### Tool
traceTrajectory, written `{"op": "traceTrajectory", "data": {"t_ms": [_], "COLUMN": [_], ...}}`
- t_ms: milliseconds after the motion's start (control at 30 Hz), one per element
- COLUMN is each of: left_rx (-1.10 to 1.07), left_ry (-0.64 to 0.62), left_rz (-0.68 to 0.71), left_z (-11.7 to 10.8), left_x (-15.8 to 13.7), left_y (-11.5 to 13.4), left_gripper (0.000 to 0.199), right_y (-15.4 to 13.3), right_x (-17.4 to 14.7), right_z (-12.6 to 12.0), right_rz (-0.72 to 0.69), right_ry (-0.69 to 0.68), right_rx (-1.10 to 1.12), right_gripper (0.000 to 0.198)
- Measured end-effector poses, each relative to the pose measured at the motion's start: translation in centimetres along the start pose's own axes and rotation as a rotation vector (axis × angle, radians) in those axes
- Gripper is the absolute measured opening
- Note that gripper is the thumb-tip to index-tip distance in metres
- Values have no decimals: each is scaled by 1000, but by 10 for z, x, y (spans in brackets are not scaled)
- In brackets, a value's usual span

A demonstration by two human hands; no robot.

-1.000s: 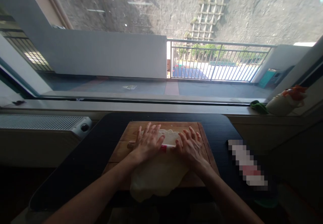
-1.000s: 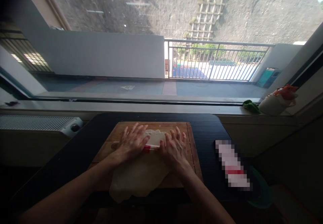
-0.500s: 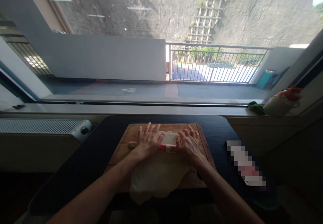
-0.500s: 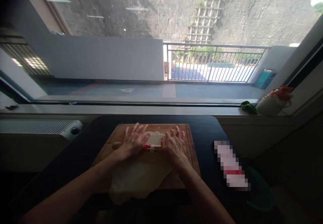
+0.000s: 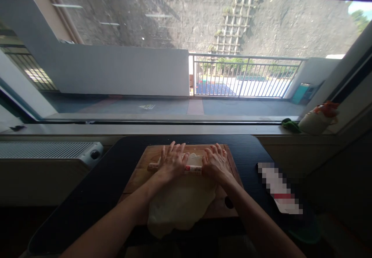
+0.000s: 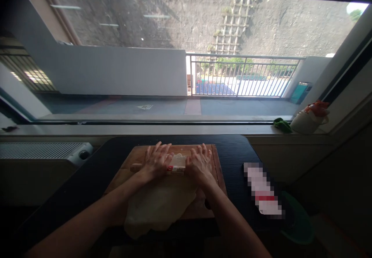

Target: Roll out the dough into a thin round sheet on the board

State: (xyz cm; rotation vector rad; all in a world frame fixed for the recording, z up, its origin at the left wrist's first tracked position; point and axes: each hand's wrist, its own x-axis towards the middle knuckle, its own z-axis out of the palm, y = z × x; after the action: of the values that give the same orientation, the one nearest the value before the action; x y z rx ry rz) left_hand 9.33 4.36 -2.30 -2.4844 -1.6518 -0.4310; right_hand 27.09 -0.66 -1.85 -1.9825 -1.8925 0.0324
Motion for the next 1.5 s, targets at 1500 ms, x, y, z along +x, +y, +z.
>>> {"op": "traceTrajectory", "data": {"t_ms": [1500], "left_rx": [-57], "left_ry": [-67], "left_rz": [-29], "left_z": [2], "left_x": [6], "left_y": [2], "left_gripper": [51], "right_y": [0], "right_x": [-1], "right_z": [-2], "right_rz": [-40], "right_ry": [-10], "right_rx": [-33], "right_gripper": [36]}}
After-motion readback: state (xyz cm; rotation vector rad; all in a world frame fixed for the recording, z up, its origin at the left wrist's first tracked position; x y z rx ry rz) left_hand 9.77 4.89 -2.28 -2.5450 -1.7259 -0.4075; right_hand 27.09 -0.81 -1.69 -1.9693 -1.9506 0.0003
